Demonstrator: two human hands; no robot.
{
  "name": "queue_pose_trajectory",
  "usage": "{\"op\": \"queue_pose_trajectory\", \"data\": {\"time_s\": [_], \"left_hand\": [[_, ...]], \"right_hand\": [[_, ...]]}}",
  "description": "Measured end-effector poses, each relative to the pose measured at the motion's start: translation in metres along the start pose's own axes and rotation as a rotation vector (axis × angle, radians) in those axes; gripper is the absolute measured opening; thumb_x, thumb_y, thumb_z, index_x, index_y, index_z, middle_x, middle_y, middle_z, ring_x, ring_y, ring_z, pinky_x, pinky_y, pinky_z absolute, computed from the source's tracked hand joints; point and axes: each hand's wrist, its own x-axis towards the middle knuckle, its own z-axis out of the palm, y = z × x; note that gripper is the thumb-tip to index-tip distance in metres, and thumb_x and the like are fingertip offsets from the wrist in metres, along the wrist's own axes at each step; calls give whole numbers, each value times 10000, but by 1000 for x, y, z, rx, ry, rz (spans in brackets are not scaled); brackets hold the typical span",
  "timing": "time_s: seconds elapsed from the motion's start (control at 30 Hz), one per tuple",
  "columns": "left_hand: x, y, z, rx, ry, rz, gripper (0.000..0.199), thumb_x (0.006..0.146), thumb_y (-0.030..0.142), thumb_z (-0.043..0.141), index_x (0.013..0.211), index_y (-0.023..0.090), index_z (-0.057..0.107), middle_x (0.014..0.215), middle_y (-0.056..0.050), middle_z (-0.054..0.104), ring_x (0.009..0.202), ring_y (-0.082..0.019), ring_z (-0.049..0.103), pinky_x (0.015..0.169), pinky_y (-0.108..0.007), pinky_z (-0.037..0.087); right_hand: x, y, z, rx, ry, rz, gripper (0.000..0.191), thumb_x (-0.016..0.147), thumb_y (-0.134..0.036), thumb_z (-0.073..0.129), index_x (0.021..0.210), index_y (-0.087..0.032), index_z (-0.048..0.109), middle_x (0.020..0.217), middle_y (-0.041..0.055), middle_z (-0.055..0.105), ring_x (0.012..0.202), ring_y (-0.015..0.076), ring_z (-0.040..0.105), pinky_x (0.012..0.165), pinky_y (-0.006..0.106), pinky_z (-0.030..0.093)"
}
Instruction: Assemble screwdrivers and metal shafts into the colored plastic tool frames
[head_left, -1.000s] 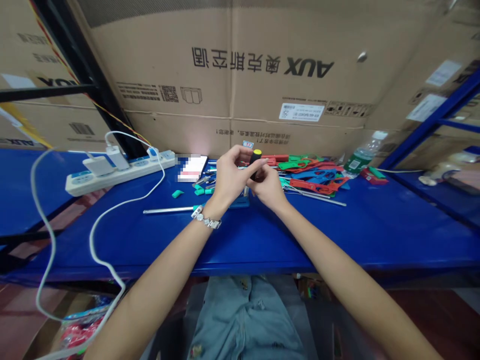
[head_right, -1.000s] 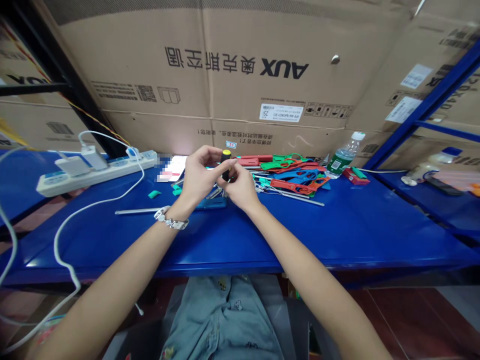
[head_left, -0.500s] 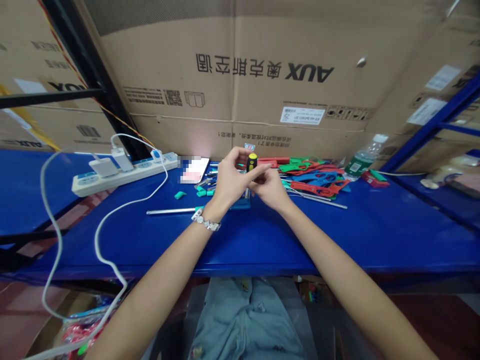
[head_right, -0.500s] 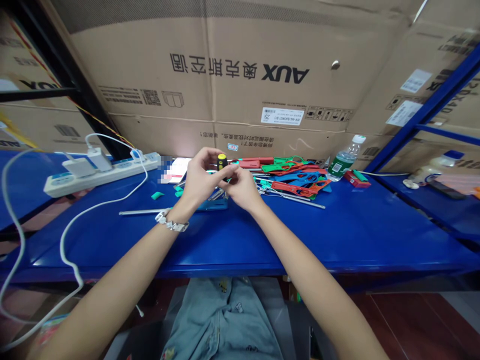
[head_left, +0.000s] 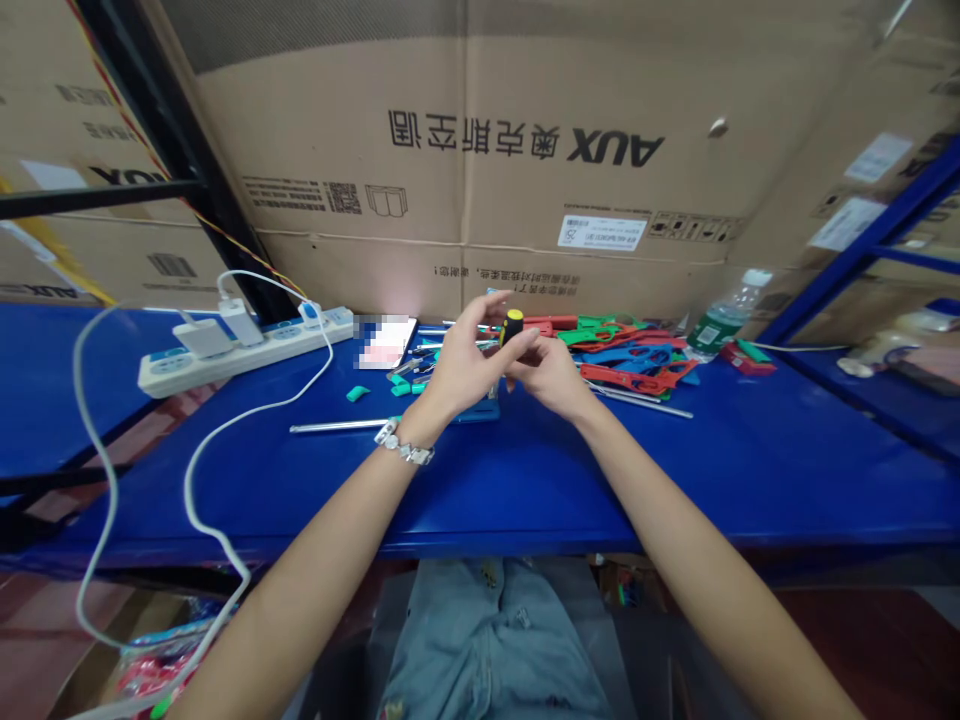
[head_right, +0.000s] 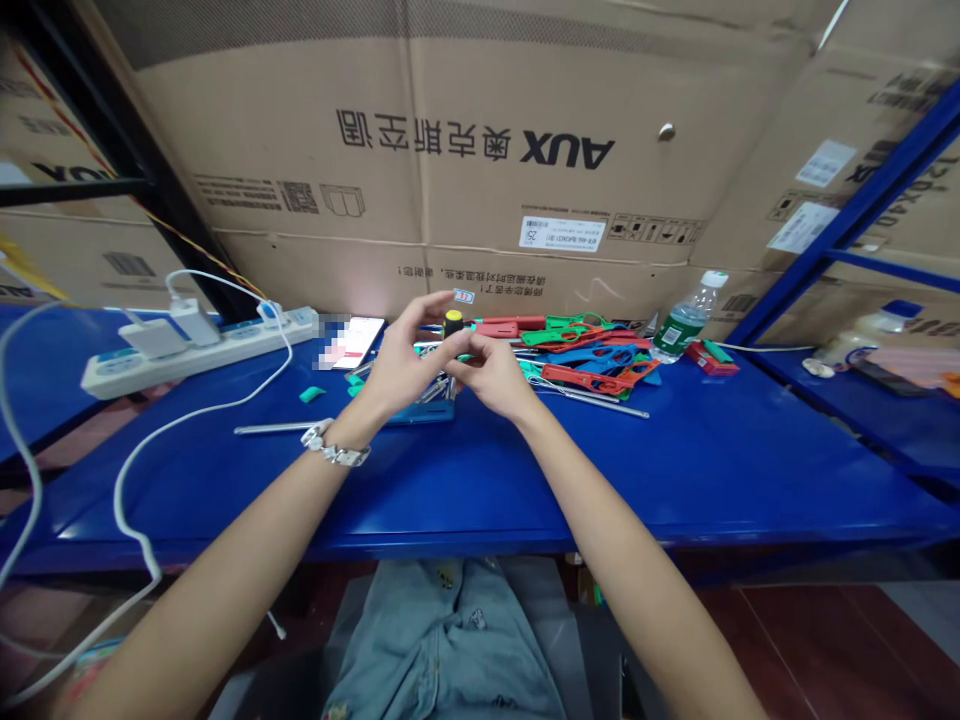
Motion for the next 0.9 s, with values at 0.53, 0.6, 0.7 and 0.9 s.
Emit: {"op": "queue_pose_trajectory", "data": {"time_s": [0.53, 0.6, 0.7, 0.9], "left_hand": [[2, 0, -17, -3, -128, 18, 236, 972, 337, 672, 1166, 211, 712, 1220, -99, 770, 1103, -212, 729, 972, -370, 577], [1, 1, -8, 2, -20, -5, 292, 898, 358, 771, 1141, 211, 703, 1180, -95, 773, 1054, -209, 730, 912, -352, 588], [1, 0, 5, -5, 126, -58, 326, 799, 396, 865, 995, 196, 697, 923, -51, 777, 830, -180, 721, 771, -321, 591], [3, -1, -8, 8, -46, -27, 274, 925, 433, 722, 1042, 189, 761, 1036, -84, 802, 978, -219, 741, 923, -369, 588]], "right_hand": [[-4, -7, -6, 3, -107, 52, 379, 811, -575, 760, 872, -212, 667, 646, -8, 602, 575, 162, 565, 473, 277, 422], [0, -1, 0, -27, 23, 5, 361, 770, -531, 797, 783, -218, 618, 646, -13, 583, 585, 155, 539, 514, 289, 429], [4, 12, 15, -98, 178, -12, 357, 745, -448, 803, 695, -235, 522, 636, -12, 551, 596, 158, 517, 538, 301, 428], [-2, 4, 10, -34, 70, 9, 377, 784, -498, 786, 984, -218, 631, 783, 12, 630, 622, 174, 592, 505, 294, 448]]}}
